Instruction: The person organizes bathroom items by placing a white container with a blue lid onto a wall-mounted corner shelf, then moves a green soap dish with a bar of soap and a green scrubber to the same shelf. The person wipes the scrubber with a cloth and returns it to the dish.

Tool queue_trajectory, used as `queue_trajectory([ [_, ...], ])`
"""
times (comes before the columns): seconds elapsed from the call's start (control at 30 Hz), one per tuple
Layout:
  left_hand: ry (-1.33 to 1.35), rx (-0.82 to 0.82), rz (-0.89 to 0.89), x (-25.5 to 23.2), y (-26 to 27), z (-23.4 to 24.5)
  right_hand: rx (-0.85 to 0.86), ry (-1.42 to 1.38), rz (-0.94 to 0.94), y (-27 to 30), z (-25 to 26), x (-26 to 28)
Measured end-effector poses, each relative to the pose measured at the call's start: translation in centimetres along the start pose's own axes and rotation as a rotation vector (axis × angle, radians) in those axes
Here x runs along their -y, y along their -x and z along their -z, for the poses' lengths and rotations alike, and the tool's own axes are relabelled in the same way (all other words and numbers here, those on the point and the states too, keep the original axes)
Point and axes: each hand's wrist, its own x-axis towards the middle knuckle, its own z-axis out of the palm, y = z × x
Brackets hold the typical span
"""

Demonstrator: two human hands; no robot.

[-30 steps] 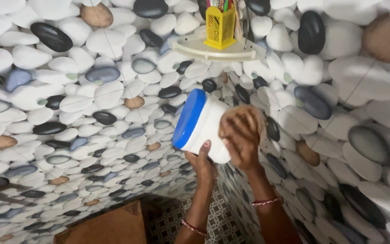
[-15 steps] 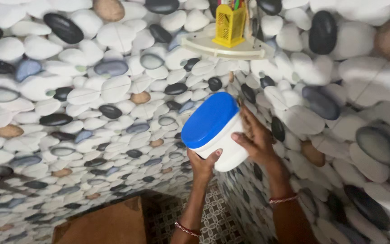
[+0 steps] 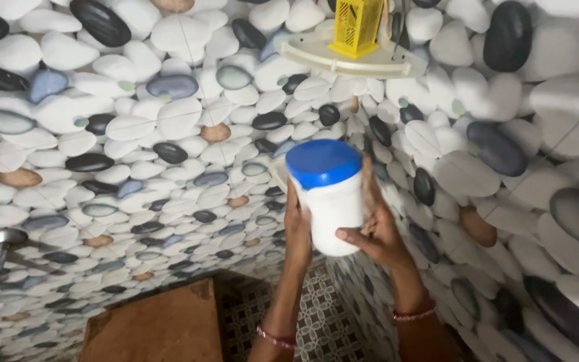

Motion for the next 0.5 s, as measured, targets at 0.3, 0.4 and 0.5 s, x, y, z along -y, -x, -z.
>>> queue_trajectory([
  [0.3, 0.251, 0.279, 0.133, 3.2, 1.3, 1.4, 0.125, -0.171, -0.014, -2.8, 1.6, 1.1],
  [0.4, 0.336, 0.299, 0.105, 3.5, 1.4, 0.4, 0.068, -0.168, -0.084, -2.6, 1.6, 0.5],
  [0.5, 0.132, 0.106, 0.364, 2.3, 0.0, -0.4, -0.197, -0.025, -0.231, -2.0, 0.3, 0.7],
])
